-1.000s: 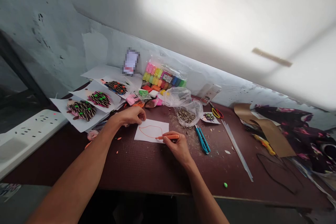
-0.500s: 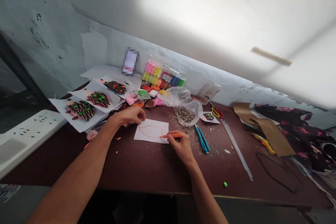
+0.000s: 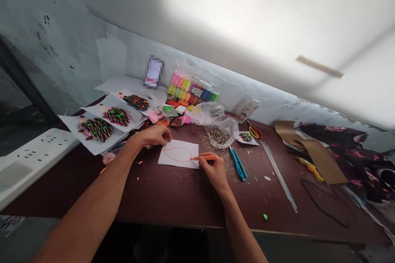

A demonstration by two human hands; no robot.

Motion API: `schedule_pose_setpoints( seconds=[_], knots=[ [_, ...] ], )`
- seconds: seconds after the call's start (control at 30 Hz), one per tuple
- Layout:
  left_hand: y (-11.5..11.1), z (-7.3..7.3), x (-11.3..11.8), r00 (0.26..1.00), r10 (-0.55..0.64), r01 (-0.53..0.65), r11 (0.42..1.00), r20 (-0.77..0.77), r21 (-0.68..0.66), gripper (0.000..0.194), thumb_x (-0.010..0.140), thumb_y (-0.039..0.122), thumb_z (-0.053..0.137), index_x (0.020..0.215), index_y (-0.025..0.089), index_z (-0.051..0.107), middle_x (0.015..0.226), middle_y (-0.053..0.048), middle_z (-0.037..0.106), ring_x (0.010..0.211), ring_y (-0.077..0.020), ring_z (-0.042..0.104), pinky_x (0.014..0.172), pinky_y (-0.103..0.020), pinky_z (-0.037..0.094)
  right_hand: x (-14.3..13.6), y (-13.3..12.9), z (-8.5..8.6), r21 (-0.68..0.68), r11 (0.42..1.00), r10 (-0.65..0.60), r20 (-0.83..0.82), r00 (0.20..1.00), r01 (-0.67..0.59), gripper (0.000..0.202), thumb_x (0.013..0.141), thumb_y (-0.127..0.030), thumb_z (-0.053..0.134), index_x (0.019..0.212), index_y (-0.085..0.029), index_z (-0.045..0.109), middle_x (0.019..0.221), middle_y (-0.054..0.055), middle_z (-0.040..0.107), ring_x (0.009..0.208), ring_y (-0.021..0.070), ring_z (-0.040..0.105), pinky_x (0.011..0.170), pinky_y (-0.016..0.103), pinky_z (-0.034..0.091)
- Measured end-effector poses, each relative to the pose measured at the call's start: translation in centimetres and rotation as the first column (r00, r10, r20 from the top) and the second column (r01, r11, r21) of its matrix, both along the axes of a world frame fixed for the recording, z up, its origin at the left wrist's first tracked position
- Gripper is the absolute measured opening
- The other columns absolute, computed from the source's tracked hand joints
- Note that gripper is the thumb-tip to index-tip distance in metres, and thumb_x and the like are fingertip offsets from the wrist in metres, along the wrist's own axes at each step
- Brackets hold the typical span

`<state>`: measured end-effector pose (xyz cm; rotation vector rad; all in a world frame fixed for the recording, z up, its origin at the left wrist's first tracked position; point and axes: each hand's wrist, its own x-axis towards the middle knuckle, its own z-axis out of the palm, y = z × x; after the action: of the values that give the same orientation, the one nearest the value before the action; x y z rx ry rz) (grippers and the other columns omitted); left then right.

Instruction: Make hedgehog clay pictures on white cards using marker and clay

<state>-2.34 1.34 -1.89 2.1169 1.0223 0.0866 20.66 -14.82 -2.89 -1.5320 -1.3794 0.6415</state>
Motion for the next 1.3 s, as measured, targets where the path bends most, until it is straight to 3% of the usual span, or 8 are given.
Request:
schedule_pose_setpoints(
  seconds=[0.23, 0.67, 1.03, 1.17, 1.3],
  knots=[
    [-0.6, 0.7, 0.3, 0.999, 0.035, -0.031, 0.996, -0.04, 0.088, 0.029, 0.063, 0.019, 0.056, 0.089, 0.016, 0.068, 0.086, -0.003, 0.069, 0.074, -0.0151, 0.058, 0.065, -0.023, 0.043, 0.1, 0.0, 0.2, 0.054, 0.996, -0.07, -0.039, 0.997, 0.072, 0.022, 0.079, -0.036, 0.063, 0.075, -0.018, 0.073, 0.066, 0.002, 0.067, 0.058, 0.0144, 0.056, 0.054, 0.025, 0.042],
    [-0.7, 0.7, 0.5, 0.994, 0.062, -0.049, 0.988, -0.087, 0.143, 0.029, 0.065, 0.019, 0.057, 0.092, 0.017, 0.067, 0.087, -0.004, 0.068, 0.075, -0.0156, 0.059, 0.062, -0.023, 0.042, -3.8, -0.4, 1.0, -0.009, 0.984, 0.178, 0.061, 0.982, -0.178, 0.018, 0.084, -0.028, 0.06, 0.078, -0.017, 0.074, 0.074, 0.003, 0.073, 0.059, 0.0129, 0.058, 0.055, 0.023, 0.041],
    [-0.7, 0.5, 0.6, 0.993, 0.083, -0.069, 0.985, -0.085, 0.159, 0.027, 0.066, 0.017, 0.057, 0.091, 0.017, 0.067, 0.087, -0.002, 0.068, 0.075, -0.0154, 0.06, 0.061, -0.023, 0.04, -4.7, -0.2, 0.8, 0.023, 0.976, 0.215, 0.102, 0.971, -0.218, 0.014, 0.085, -0.026, 0.061, 0.08, -0.019, 0.072, 0.079, 0.003, 0.075, 0.068, 0.0153, 0.065, 0.064, 0.025, 0.047],
    [-0.7, 0.5, 0.6, 0.994, 0.082, -0.071, 0.987, -0.078, 0.142, 0.028, 0.065, 0.017, 0.056, 0.092, 0.017, 0.066, 0.087, -0.002, 0.069, 0.074, -0.015, 0.06, 0.061, -0.023, 0.041, -4.5, -0.3, 0.8, 0.008, 0.971, 0.237, 0.086, 0.968, -0.239, 0.015, 0.084, -0.026, 0.06, 0.077, -0.019, 0.072, 0.074, 0.003, 0.074, 0.062, 0.0143, 0.063, 0.059, 0.024, 0.045],
    [-0.7, 0.5, 0.6, 0.994, 0.074, -0.063, 0.988, -0.076, 0.141, 0.029, 0.064, 0.017, 0.056, 0.091, 0.017, 0.067, 0.085, -0.002, 0.069, 0.074, -0.0149, 0.059, 0.061, -0.023, 0.041, -4.2, -0.3, 0.7, 0.012, 0.983, 0.181, 0.085, 0.98, -0.183, 0.017, 0.083, -0.028, 0.06, 0.077, -0.018, 0.072, 0.073, 0.003, 0.073, 0.06, 0.0135, 0.06, 0.056, 0.023, 0.044]
  ],
)
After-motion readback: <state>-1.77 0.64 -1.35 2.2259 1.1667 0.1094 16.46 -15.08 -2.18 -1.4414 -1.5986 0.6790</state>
